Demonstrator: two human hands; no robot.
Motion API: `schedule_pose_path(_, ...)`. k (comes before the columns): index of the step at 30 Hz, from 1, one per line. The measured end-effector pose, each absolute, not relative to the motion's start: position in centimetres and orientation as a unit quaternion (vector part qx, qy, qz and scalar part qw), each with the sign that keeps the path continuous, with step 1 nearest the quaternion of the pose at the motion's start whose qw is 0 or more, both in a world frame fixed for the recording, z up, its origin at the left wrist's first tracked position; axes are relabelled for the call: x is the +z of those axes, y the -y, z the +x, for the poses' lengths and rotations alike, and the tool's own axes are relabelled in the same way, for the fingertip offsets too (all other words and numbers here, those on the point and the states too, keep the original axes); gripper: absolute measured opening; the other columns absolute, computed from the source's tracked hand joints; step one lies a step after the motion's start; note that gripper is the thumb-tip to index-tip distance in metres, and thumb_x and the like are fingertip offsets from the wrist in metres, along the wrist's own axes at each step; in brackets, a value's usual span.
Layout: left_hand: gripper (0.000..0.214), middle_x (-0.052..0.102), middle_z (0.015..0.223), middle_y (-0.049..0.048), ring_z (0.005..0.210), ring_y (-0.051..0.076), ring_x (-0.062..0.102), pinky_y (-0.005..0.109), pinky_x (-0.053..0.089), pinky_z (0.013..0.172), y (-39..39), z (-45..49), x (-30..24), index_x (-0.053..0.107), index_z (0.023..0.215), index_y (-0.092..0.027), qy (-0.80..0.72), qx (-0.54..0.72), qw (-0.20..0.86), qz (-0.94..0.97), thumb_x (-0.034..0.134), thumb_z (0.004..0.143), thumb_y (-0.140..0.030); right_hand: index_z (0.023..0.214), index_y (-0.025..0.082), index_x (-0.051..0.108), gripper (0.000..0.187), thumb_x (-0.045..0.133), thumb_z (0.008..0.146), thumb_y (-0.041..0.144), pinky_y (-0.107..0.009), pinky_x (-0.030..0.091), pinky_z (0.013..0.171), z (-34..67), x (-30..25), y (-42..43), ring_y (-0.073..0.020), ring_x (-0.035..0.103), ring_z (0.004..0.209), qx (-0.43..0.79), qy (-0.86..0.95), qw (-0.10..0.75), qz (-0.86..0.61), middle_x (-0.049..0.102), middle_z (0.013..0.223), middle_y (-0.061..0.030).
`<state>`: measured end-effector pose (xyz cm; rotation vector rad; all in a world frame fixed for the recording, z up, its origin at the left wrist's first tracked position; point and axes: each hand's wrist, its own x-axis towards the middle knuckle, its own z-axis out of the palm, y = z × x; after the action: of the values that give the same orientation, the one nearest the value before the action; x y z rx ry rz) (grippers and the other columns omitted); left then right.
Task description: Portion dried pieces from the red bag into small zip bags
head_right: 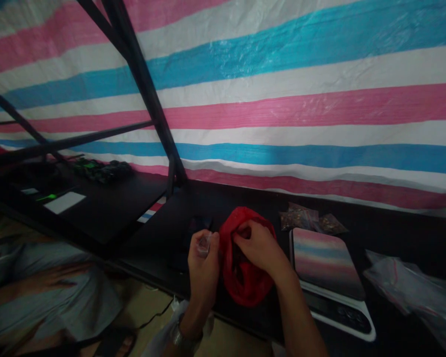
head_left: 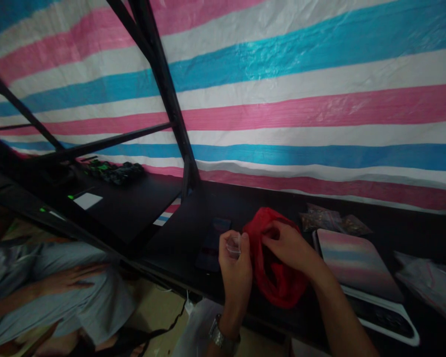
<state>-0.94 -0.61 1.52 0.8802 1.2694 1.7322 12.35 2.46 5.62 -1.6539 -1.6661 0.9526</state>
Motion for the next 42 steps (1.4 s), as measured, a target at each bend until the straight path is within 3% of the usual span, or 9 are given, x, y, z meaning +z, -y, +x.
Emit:
schedule_pose_path(8, 0.03, 0.067, 0.081, -0.0014, 0.069, 0.016, 0.065, 0.028, 0.053, 0.07, 2.0, -1.2, 2.5, 0.064, 0.109, -0.023, -0.518, 0.689, 0.195, 0.468, 0.078, 0.085, -0.036, 0.098, 0.021, 0.072, 0.021, 0.067, 0.09, 0.039, -0.03, 0.053, 0.075, 15.9, 7.3, -1.0, -0.0199, 0.073, 0.086, 0.458, 0.584, 0.346, -0.573, 0.078, 0.092, -0.0038)
schedule_pose_path(12, 0.024, 0.073, 0.09, 0.0034, 0.083, 0.023, 0.068, 0.035, 0.051, 0.076, 2.2, -0.4, 2.0, 0.068, 0.11, -0.025, -0.568, 0.583, 0.225, 0.536, 0.074, 0.088, -0.034, 0.103, 0.023, 0.07, 0.027, 0.067, 0.091, 0.047, -0.031, 0.055, 0.084, 16.9, 9.0, 0.2, -0.0212, 0.074, 0.096, 0.451, 0.603, 0.385, -0.533, 0.079, 0.099, -0.0045)
schedule_pose_path(15, 0.018, 0.075, 0.093, 0.0054, 0.087, 0.025, 0.068, 0.035, 0.048, 0.076, 2.2, 0.1, 1.7, 0.07, 0.103, -0.025, -0.596, 0.524, 0.257, 0.552, 0.075, 0.089, -0.036, 0.104, 0.024, 0.069, 0.02, 0.064, 0.093, 0.04, -0.03, 0.057, 0.078, 16.3, 10.1, 1.1, -0.0199, 0.072, 0.09, 0.44, 0.627, 0.385, -0.515, 0.077, 0.097, -0.003)
schedule_pose_path(18, 0.023, 0.076, 0.095, 0.0065, 0.087, 0.025, 0.069, 0.034, 0.05, 0.075, 2.2, 0.3, 1.4, 0.072, 0.106, -0.024, -0.584, 0.542, 0.296, 0.528, 0.078, 0.087, -0.036, 0.102, 0.026, 0.07, 0.012, 0.066, 0.091, 0.027, -0.029, 0.055, 0.074, 15.0, 10.6, 1.8, -0.0184, 0.07, 0.082, 0.399, 0.669, 0.361, -0.513, 0.075, 0.092, -0.0009)
schedule_pose_path(24, 0.037, 0.077, 0.102, 0.0071, 0.089, 0.023, 0.072, 0.032, 0.055, 0.077, 1.9, 0.3, 0.5, 0.068, 0.113, -0.023, -0.536, 0.587, 0.359, 0.489, 0.083, 0.08, -0.031, 0.104, 0.027, 0.072, 0.025, 0.071, 0.085, 0.012, -0.032, 0.054, 0.088, 13.4, 10.7, 2.1, -0.02, 0.069, 0.096, 0.277, 0.719, 0.352, -0.531, 0.075, 0.107, -0.0014)
schedule_pose_path(28, 0.037, 0.076, 0.103, 0.0071, 0.088, 0.022, 0.071, 0.032, 0.055, 0.077, 1.9, 0.4, 0.7, 0.066, 0.113, -0.023, -0.539, 0.583, 0.364, 0.487, 0.082, 0.081, -0.034, 0.105, 0.029, 0.072, 0.027, 0.072, 0.084, 0.011, -0.032, 0.052, 0.09, 13.4, 10.9, 2.0, -0.0203, 0.069, 0.1, 0.252, 0.729, 0.36, -0.525, 0.074, 0.11, -0.0007)
schedule_pose_path(32, 0.03, 0.071, 0.09, 0.002, 0.079, 0.018, 0.067, 0.028, 0.052, 0.071, 2.0, 0.2, 1.6, 0.062, 0.103, -0.023, -0.539, 0.596, 0.366, 0.469, 0.08, 0.084, -0.038, 0.105, 0.027, 0.071, 0.02, 0.071, 0.088, 0.018, -0.032, 0.053, 0.085, 14.2, 10.9, 1.7, -0.0204, 0.07, 0.093, 0.256, 0.707, 0.374, -0.542, 0.076, 0.106, -0.0021)
schedule_pose_path(39, 0.031, 0.064, 0.08, -0.0025, 0.068, 0.018, 0.064, 0.029, 0.048, 0.065, 2.5, -1.6, 2.2, 0.053, 0.1, -0.025, -0.623, 0.563, 0.335, 0.427, 0.076, 0.085, -0.04, 0.09, 0.024, 0.07, 0.013, 0.069, 0.084, 0.012, -0.031, 0.046, 0.071, 16.3, 7.1, 0.8, -0.02, 0.068, 0.082, 0.305, 0.712, 0.211, -0.596, 0.075, 0.091, -0.0015)
schedule_pose_path(42, 0.036, 0.062, 0.079, -0.0036, 0.067, 0.018, 0.063, 0.03, 0.048, 0.064, 2.5, -2.0, 1.8, 0.049, 0.1, -0.026, -0.621, 0.549, 0.346, 0.441, 0.077, 0.084, -0.041, 0.092, 0.023, 0.069, 0.014, 0.069, 0.085, 0.011, -0.03, 0.046, 0.074, 15.2, 6.2, -0.3, -0.0196, 0.068, 0.086, 0.284, 0.714, 0.216, -0.603, 0.074, 0.098, -0.0031)
